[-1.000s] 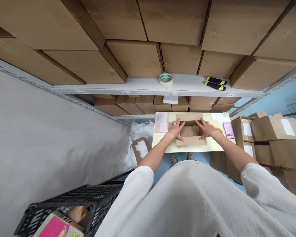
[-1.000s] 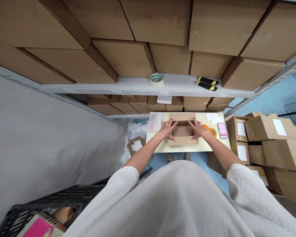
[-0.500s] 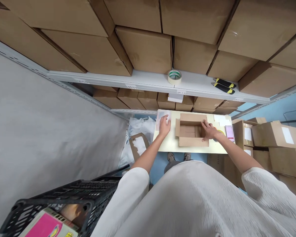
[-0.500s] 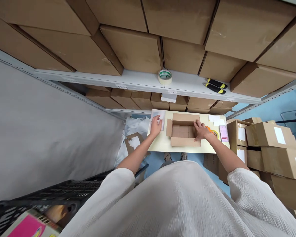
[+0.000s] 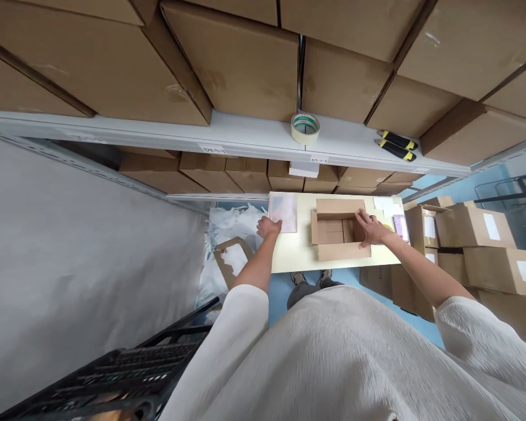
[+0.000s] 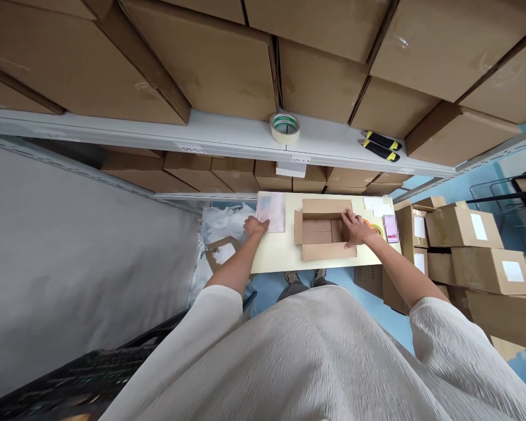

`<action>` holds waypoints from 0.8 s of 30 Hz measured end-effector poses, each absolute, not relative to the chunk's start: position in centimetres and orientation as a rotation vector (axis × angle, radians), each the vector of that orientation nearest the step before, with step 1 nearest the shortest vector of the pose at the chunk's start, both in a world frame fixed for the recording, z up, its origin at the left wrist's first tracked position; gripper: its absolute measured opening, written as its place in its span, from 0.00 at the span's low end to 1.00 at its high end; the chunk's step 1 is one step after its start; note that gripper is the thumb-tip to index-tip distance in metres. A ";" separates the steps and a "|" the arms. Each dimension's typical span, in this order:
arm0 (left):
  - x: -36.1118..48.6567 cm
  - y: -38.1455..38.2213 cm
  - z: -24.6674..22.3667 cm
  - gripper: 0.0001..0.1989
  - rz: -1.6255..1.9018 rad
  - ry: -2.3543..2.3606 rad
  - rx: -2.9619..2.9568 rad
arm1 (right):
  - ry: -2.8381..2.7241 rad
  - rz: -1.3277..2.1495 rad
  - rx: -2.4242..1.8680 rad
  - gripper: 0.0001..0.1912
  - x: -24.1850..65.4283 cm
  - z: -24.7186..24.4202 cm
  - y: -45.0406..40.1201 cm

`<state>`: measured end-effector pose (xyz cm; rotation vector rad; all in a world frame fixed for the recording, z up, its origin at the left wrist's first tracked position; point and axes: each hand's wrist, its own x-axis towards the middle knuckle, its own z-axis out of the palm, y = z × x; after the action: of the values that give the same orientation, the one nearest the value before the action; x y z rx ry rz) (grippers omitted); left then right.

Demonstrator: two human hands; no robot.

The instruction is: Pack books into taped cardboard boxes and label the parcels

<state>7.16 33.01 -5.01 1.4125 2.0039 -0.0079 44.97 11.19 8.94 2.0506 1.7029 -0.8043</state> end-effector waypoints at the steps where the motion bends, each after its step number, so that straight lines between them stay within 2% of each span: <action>1: 7.3 33.1 -5.2 0.32 -0.017 2.010 1.414 | 1.703 -0.799 2.050 0.82 44.9 9.0 11.2; 7: 7.7 33.5 -5.3 0.33 -0.060 2.038 1.398 | 1.665 -0.786 2.046 0.82 44.5 9.4 11.2; 12: 8.7 32.7 -5.0 0.25 -0.020 1.960 1.506 | 1.671 -0.793 2.046 0.82 44.7 9.2 11.2; 17: 8.7 33.0 -4.9 0.29 -0.049 1.923 1.335 | 1.700 -0.806 2.086 0.82 44.8 8.8 11.1; 24: 8.5 33.9 -4.5 0.24 -0.077 1.931 1.288 | 1.701 -0.812 2.073 0.81 44.4 9.2 11.2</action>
<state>8.48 33.95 -4.46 1.2876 1.9308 -0.0768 44.44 11.15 9.17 2.0728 1.7014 -0.8116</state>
